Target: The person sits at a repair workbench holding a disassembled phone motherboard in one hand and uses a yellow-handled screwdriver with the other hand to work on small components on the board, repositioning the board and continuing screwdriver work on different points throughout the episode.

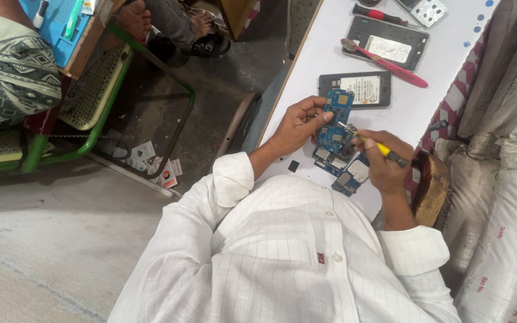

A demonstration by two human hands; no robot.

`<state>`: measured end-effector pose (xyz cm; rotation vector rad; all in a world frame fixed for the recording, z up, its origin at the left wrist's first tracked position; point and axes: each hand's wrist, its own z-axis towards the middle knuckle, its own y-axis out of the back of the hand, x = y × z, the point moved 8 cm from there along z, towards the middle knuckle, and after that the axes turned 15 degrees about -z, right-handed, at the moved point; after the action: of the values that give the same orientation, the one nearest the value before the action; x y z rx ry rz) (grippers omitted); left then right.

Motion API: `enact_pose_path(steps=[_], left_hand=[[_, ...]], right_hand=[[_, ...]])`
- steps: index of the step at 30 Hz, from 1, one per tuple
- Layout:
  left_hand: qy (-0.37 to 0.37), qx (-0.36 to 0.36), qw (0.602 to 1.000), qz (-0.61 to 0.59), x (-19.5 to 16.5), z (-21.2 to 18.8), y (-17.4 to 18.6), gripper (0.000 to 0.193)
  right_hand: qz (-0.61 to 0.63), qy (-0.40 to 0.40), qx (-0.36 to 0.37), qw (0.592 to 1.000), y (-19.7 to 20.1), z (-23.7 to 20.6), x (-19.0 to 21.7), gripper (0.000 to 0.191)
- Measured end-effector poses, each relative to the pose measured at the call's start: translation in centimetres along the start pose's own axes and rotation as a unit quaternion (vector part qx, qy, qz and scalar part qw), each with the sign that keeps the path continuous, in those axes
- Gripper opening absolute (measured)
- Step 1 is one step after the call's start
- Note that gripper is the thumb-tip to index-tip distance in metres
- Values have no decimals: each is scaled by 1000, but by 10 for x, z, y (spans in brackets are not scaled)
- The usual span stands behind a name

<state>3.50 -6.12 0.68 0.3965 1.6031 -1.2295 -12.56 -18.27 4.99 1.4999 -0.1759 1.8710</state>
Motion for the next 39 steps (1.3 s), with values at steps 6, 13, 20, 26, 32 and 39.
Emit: enact_pose_path(steps=[6,13,20,26,32,39], left_hand=[[0,1,1000,-2,2,1,-1,34],[3,1,1000,4,1,2,-1,34],[6,0,1000,8,0,1,-2,33],[0,-3,1000,3,-2,0,-1,33],[-9,-32,999,-9,-1,2,3,31],[-15,-10,1000,13,-2,1,-2,32]], right_hand=[[-19,9,-12,1000,1,-3,3,19],[-50,29,-11,998,-2,-2,10,19],[-55,46,-5,997,-7,-2,16,21],[-60,56,3,997,-9,0,23,22],[-136,78,16,987,-13,-3,30,21],[-61,49,33,996,-16,-3,19,21]])
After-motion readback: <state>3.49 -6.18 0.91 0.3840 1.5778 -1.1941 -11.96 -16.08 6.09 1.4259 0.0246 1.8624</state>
